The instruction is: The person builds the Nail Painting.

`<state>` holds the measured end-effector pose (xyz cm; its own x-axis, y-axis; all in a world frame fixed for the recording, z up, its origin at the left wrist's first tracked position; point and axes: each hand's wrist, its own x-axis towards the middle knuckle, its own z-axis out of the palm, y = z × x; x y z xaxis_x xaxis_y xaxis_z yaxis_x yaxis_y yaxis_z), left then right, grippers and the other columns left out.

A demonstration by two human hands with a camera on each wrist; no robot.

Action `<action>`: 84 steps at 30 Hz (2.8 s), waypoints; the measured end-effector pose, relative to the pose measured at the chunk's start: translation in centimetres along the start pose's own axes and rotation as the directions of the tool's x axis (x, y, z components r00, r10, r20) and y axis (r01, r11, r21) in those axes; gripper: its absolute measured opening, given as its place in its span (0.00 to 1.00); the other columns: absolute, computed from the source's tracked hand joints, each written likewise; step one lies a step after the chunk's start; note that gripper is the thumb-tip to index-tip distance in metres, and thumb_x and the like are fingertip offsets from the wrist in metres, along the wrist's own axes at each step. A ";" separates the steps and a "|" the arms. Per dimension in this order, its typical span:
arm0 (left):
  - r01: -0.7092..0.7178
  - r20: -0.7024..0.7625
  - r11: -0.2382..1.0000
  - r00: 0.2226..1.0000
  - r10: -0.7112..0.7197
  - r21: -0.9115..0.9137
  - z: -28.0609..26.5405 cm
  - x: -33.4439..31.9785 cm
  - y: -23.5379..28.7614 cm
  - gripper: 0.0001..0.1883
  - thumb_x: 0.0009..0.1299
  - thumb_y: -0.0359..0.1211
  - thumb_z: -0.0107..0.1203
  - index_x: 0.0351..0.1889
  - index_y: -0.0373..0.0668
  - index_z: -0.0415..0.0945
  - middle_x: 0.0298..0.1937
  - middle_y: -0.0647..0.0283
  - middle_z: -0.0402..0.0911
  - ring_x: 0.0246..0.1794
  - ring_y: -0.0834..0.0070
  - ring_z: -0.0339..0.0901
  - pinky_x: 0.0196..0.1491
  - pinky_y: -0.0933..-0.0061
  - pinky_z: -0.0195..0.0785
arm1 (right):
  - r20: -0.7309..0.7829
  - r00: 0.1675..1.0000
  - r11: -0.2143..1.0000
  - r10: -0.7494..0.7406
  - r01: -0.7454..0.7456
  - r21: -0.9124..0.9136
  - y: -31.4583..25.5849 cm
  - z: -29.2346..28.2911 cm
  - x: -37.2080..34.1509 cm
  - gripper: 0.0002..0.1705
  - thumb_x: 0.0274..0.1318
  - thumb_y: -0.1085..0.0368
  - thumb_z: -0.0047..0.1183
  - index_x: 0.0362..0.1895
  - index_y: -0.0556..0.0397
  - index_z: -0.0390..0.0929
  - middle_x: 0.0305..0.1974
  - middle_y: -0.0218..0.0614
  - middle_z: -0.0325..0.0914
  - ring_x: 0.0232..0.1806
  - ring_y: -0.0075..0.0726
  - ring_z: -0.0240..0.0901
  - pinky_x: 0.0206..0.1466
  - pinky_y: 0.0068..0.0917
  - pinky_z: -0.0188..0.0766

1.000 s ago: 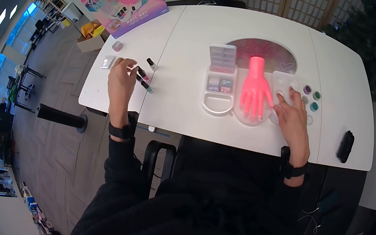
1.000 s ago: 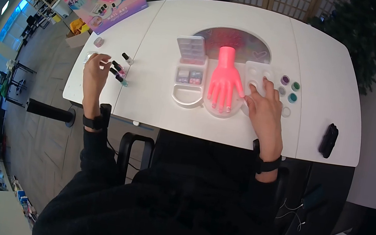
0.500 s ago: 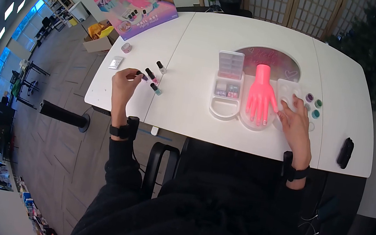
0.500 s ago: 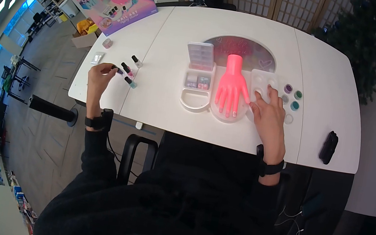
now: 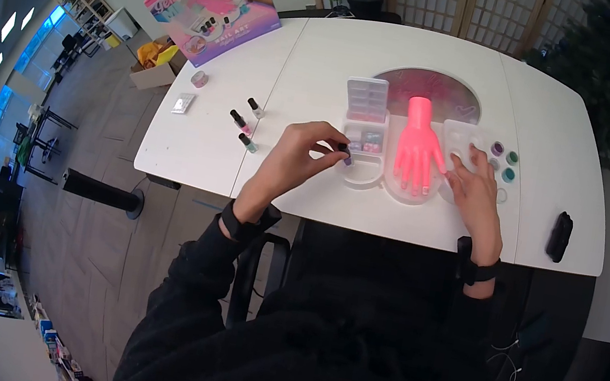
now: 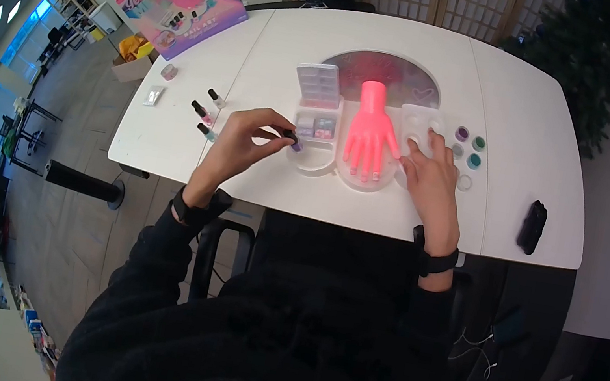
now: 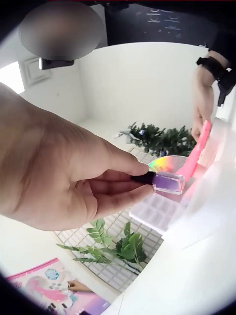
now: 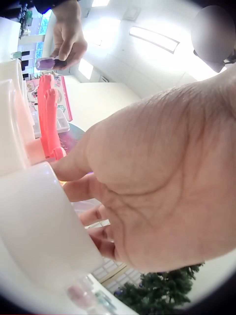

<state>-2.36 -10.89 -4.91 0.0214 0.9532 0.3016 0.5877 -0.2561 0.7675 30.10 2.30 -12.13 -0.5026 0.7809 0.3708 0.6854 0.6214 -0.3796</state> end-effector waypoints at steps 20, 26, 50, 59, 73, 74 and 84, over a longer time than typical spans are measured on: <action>0.380 -0.492 0.764 0.865 -0.095 0.521 -9.9 -1.9 -8.0 0.12 0.69 0.24 0.64 0.50 0.43 0.87 0.47 0.58 0.86 0.39 0.59 0.85 0.43 0.62 0.78 | -0.002 1.000 1.000 0.000 0.000 0.007 -0.4 -0.4 -0.1 0.23 0.66 0.64 0.62 0.64 0.50 0.84 0.73 0.49 0.68 0.65 0.57 0.71 0.64 0.50 0.70; 0.381 -0.349 0.709 0.916 -0.199 0.593 -15.0 -3.1 -14.9 0.13 0.70 0.19 0.57 0.46 0.39 0.90 0.40 0.51 0.90 0.38 0.63 0.90 0.40 0.66 0.80 | 0.006 1.000 1.000 0.005 -0.005 0.013 -0.4 -0.4 -0.1 0.23 0.66 0.64 0.61 0.64 0.51 0.84 0.73 0.50 0.68 0.65 0.58 0.71 0.65 0.51 0.69; 0.289 -0.434 0.902 0.891 -0.130 0.323 -14.3 -1.5 -6.4 0.11 0.69 0.22 0.64 0.49 0.31 0.88 0.44 0.51 0.91 0.43 0.67 0.90 0.47 0.71 0.82 | -0.008 1.000 1.000 0.005 -0.005 0.009 -0.2 0.0 -0.2 0.23 0.66 0.62 0.62 0.64 0.50 0.84 0.73 0.49 0.68 0.65 0.57 0.70 0.63 0.52 0.69; -0.045 -0.029 0.997 0.999 0.044 -0.057 -2.9 0.1 2.6 0.10 0.70 0.21 0.67 0.48 0.34 0.87 0.47 0.61 0.90 0.49 0.71 0.87 0.51 0.69 0.80 | -0.025 1.000 1.000 -0.001 0.001 0.000 -0.1 0.1 -0.3 0.23 0.66 0.62 0.62 0.64 0.50 0.84 0.73 0.49 0.68 0.65 0.57 0.71 0.64 0.53 0.69; -0.341 0.162 0.864 0.940 0.301 0.371 2.8 1.8 -0.5 0.16 0.61 0.21 0.70 0.49 0.36 0.86 0.51 0.56 0.84 0.53 0.57 0.81 0.52 0.60 0.79 | 0.011 1.000 1.000 0.024 -0.024 0.020 -0.1 0.0 -0.3 0.23 0.68 0.60 0.60 0.65 0.49 0.84 0.74 0.47 0.67 0.68 0.54 0.68 0.66 0.52 0.66; -0.343 0.164 0.863 0.939 0.302 0.371 2.7 1.7 -0.3 0.17 0.62 0.23 0.70 0.51 0.36 0.85 0.52 0.56 0.84 0.53 0.57 0.81 0.53 0.60 0.79 | 0.016 1.000 1.000 0.022 -0.022 0.022 -0.1 0.0 -0.3 0.23 0.68 0.60 0.60 0.65 0.49 0.84 0.74 0.47 0.67 0.68 0.54 0.68 0.66 0.52 0.66; 0.270 -0.335 0.586 0.942 0.004 0.764 -8.9 2.2 -8.4 0.19 0.58 0.23 0.71 0.49 0.39 0.87 0.49 0.49 0.85 0.49 0.49 0.84 0.50 0.57 0.78 | 0.012 1.000 0.999 0.019 -0.019 0.027 -0.5 0.1 -0.1 0.23 0.68 0.61 0.60 0.65 0.50 0.83 0.75 0.47 0.66 0.69 0.55 0.68 0.67 0.52 0.67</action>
<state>-14.41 -8.05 -5.62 -0.2487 0.8432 0.4766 0.9682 0.2297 0.0989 29.73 1.95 -12.09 -0.4958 0.7934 0.3532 0.6804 0.6076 -0.4097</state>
